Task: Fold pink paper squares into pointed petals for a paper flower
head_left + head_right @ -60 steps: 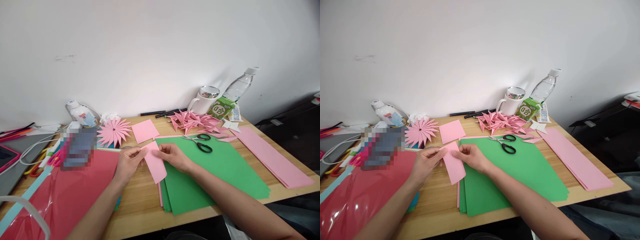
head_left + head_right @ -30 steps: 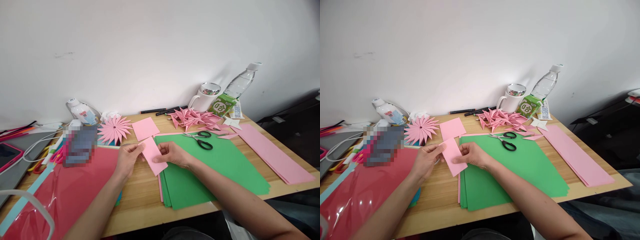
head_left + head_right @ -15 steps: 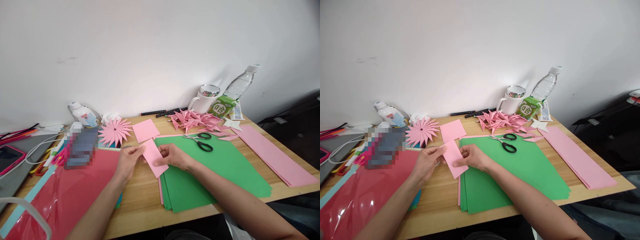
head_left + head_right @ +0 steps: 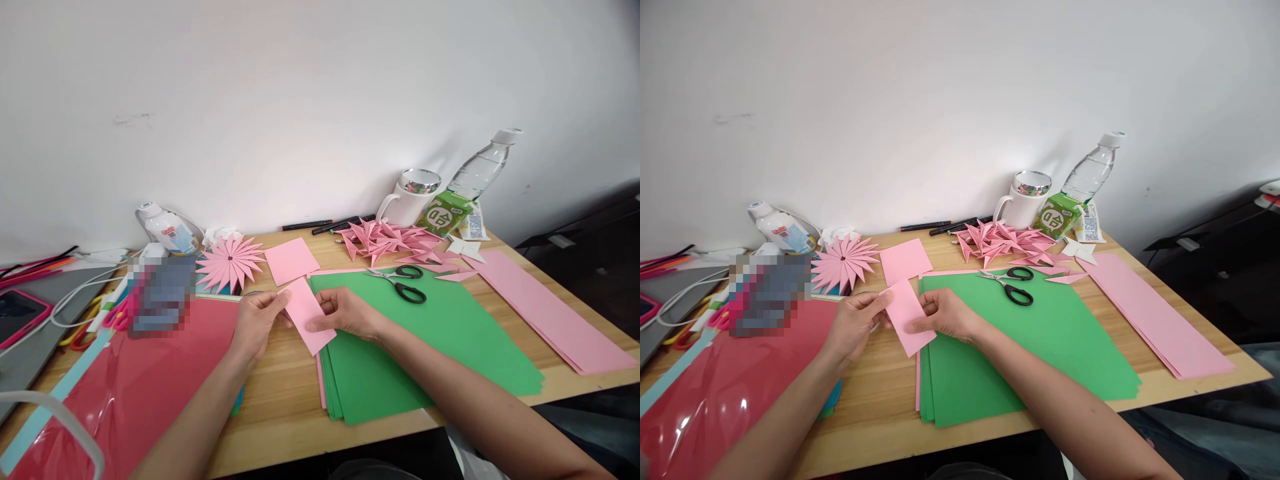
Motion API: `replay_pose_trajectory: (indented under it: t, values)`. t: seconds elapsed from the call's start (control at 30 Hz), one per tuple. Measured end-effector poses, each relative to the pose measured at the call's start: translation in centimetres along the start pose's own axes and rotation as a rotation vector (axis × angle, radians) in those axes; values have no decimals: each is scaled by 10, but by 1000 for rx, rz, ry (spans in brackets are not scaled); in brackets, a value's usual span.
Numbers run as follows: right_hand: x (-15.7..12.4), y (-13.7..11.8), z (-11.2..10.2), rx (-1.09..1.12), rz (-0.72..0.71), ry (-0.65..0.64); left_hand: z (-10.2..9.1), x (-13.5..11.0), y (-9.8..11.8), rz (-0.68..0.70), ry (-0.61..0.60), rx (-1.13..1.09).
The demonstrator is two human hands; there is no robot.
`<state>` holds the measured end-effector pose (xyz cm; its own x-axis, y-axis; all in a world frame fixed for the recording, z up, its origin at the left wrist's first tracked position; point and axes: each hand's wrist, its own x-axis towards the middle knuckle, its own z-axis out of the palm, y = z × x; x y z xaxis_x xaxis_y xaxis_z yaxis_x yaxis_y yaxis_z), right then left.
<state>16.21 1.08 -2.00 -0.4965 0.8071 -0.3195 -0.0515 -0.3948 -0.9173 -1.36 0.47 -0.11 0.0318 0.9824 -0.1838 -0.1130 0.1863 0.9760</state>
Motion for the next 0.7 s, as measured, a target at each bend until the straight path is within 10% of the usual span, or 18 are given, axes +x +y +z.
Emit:
replay_pose_trajectory:
  t: [0.7]
  values:
    - [0, 0, 1, -17, 3, 28, 0, 2, -3, 0, 17, 13]
